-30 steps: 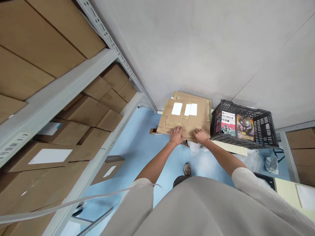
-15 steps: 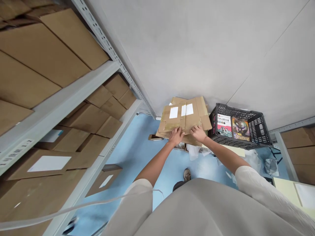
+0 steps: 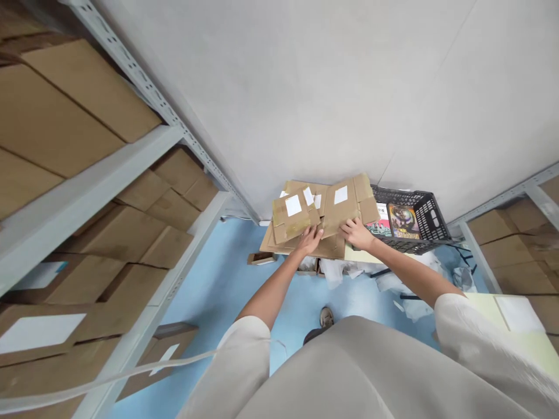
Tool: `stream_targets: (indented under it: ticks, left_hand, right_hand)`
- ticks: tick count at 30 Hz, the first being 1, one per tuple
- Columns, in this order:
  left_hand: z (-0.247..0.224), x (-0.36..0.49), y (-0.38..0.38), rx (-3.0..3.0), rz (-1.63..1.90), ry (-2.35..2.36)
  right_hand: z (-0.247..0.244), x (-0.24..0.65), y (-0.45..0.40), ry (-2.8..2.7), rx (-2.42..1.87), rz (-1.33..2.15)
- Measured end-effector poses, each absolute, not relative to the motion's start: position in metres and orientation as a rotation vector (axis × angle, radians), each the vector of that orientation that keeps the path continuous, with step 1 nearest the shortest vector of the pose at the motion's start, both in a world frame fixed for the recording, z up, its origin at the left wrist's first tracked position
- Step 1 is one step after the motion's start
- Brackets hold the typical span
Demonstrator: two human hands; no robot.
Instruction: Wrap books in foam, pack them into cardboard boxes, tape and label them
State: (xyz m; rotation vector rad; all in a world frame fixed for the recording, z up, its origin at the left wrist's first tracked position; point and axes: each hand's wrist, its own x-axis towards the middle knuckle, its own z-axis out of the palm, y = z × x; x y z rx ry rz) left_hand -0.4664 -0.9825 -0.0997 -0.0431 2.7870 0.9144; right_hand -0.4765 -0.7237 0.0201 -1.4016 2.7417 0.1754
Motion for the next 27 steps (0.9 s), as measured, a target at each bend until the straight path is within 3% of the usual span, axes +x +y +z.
stream_targets:
  ticks: [10,19,27]
  left_hand:
    - [-0.048,-0.465,-0.902,0.148,1.226,2.866]
    - [0.014,-0.423,-0.819,1.092,0.642,2.922]
    - [0.035,-0.405,-0.717,1.502,0.644,2.842]
  right_hand:
    - [0.035,-0.436,-0.64,2.941,-1.168,0.11]
    - [0.029,-0.392,-0.55,3.203,-0.632,0.019]
    - [0.025,-0.342,-0.46,3.39,-0.399,-0.124]
